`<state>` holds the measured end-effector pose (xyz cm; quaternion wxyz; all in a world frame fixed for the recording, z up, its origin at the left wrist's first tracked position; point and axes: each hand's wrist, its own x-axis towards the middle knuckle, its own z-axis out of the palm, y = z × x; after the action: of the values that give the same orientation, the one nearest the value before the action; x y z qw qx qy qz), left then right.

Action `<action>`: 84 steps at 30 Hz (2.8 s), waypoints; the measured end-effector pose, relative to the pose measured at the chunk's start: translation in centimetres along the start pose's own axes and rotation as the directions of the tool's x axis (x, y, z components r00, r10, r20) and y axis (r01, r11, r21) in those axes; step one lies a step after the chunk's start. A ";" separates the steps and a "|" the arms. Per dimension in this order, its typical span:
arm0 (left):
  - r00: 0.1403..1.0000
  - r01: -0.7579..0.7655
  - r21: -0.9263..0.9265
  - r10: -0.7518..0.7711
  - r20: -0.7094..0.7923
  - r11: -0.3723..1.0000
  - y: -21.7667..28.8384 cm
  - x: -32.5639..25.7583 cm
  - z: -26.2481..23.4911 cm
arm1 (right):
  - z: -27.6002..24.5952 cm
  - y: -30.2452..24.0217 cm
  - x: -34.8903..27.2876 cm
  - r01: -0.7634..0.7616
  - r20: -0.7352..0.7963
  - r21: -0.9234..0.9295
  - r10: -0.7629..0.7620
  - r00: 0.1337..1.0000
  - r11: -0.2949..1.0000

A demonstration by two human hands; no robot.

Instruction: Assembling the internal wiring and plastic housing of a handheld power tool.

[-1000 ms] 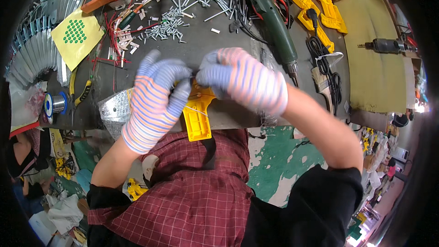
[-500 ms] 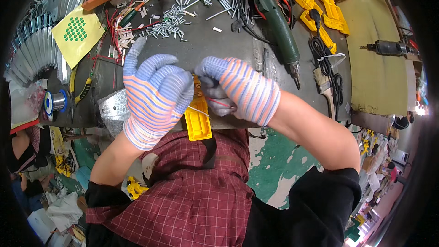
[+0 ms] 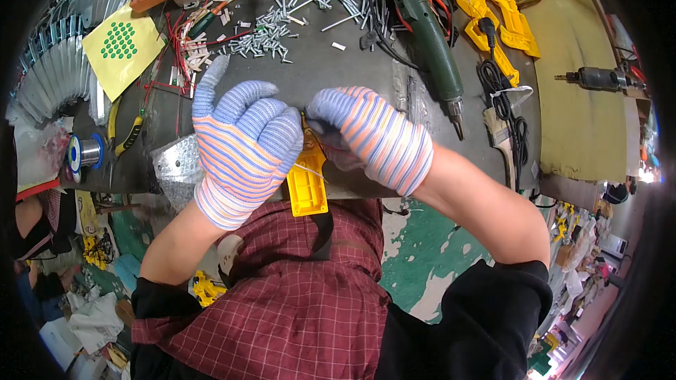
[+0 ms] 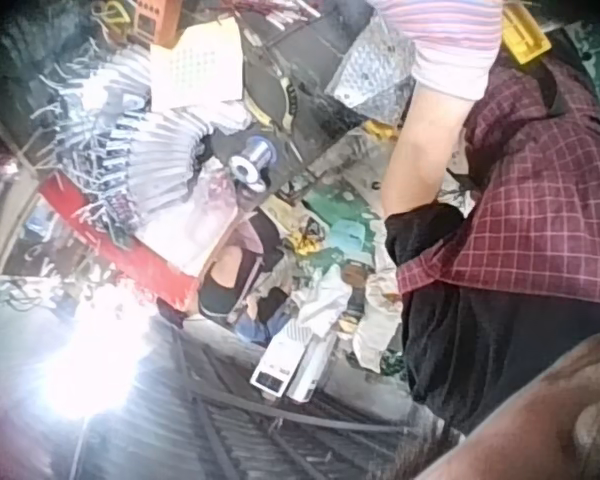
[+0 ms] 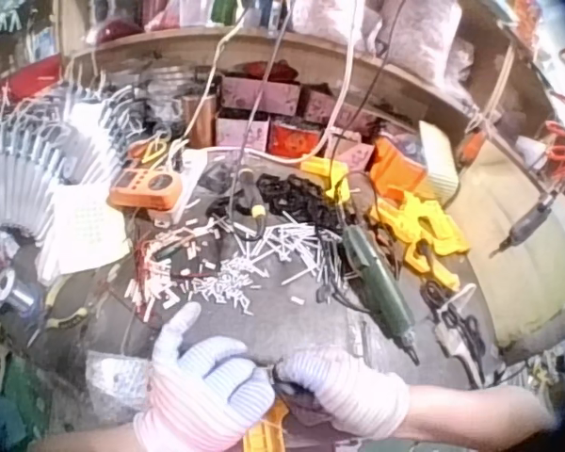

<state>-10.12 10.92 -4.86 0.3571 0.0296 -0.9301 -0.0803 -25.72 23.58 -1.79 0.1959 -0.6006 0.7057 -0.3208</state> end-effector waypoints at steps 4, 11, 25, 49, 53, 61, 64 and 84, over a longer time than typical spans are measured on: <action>0.961 0.271 -0.202 -0.250 0.122 0.941 0.0 0.1 0.1 | -1.4 0.1 0.3 -0.202 0.092 0.241 0.185 0.978 0.949; 0.808 0.588 -0.503 -0.473 0.350 0.633 -0.1 0.2 0.1 | -0.8 -0.2 0.6 0.237 0.027 -0.531 -0.263 0.964 0.814; 0.875 0.482 -0.537 -0.404 0.265 0.692 -0.6 -0.3 0.1 | -1.0 -0.4 1.0 0.280 0.063 -0.577 -0.300 0.952 0.768; 0.946 0.324 -0.470 -0.289 0.147 0.821 -0.6 -1.5 0.9 | 7.1 0.1 16.8 0.529 0.390 -0.456 -0.373 0.841 0.715; 0.955 0.283 -0.525 -0.287 0.076 0.803 -0.7 -1.4 1.3 | 6.8 0.2 15.5 0.504 0.358 -0.509 -0.361 0.861 0.697; 0.899 0.432 -0.528 -0.394 0.190 0.731 -0.8 -0.6 1.1 | -1.7 1.2 5.0 -0.329 0.076 0.653 0.373 0.925 0.683; 0.892 0.439 -0.500 -0.430 0.141 0.746 -0.4 -0.6 1.2 | -2.2 1.7 1.0 -0.376 0.109 0.745 0.455 0.884 0.552; 0.843 0.530 -0.537 -0.477 0.250 0.656 0.3 -0.4 0.9 | -0.7 1.6 0.0 -0.348 0.114 0.747 0.407 0.906 0.566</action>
<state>-10.45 11.33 -5.76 0.2712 0.1708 -0.8279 -0.4603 -27.36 23.86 -2.36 0.4653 -0.2880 0.6262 -0.5554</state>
